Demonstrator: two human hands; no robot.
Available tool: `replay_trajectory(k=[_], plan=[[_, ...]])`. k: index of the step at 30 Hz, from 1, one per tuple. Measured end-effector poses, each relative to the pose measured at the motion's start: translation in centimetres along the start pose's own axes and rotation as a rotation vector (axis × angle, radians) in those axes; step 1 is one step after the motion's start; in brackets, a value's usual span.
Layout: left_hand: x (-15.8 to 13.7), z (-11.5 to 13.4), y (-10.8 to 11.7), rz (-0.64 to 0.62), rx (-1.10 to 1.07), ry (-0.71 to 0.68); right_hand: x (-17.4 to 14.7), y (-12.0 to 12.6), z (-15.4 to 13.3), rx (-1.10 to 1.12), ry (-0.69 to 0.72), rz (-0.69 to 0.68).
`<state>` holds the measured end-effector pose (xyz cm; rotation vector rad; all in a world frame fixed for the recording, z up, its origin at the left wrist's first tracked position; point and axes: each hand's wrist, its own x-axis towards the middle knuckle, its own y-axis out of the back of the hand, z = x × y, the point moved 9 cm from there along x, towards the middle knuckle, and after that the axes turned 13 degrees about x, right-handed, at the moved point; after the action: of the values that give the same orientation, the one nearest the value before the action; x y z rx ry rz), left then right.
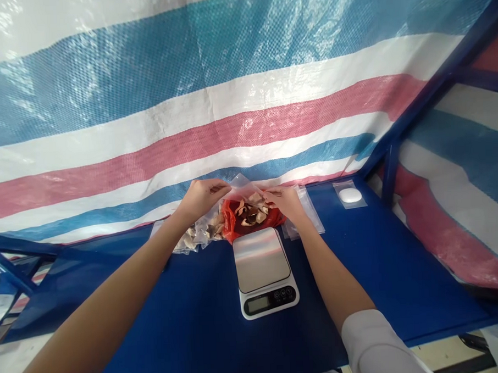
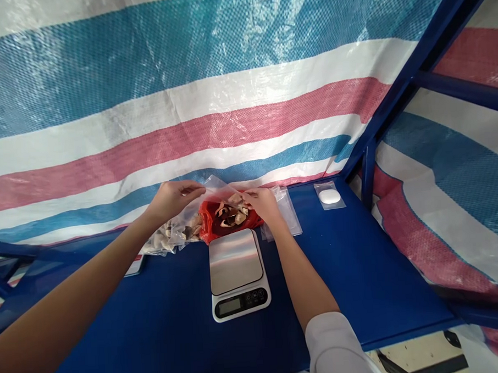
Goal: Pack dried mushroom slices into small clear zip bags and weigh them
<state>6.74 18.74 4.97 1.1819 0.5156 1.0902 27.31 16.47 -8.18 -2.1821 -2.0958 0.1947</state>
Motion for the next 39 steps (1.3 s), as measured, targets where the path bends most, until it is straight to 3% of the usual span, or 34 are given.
replay_trajectory(k=[6, 12, 22, 33, 39], plan=[[0.2, 0.3, -0.2, 0.026, 0.028, -0.017, -0.3, -0.5, 0.0, 0.022, -0.033, 0.006], [0.2, 0.2, 0.6, 0.092, 0.004, -0.006, -0.3, -1.3, 0.1, -0.058, -0.006, -0.075], [-0.2, -1.0, 1.4, 0.04, -0.031, 0.059, -0.7, -1.5, -0.5, 0.239, -0.086, -0.009], [-1.1, -0.7, 2.8, -0.004, -0.091, 0.068, -1.1, -3.3, -0.5, 0.221, -0.102, -0.085], [-2.0, -0.3, 2.3, -0.04, -0.178, 0.08, -1.5, -2.6, -1.2, 0.251, -0.071, -0.066]])
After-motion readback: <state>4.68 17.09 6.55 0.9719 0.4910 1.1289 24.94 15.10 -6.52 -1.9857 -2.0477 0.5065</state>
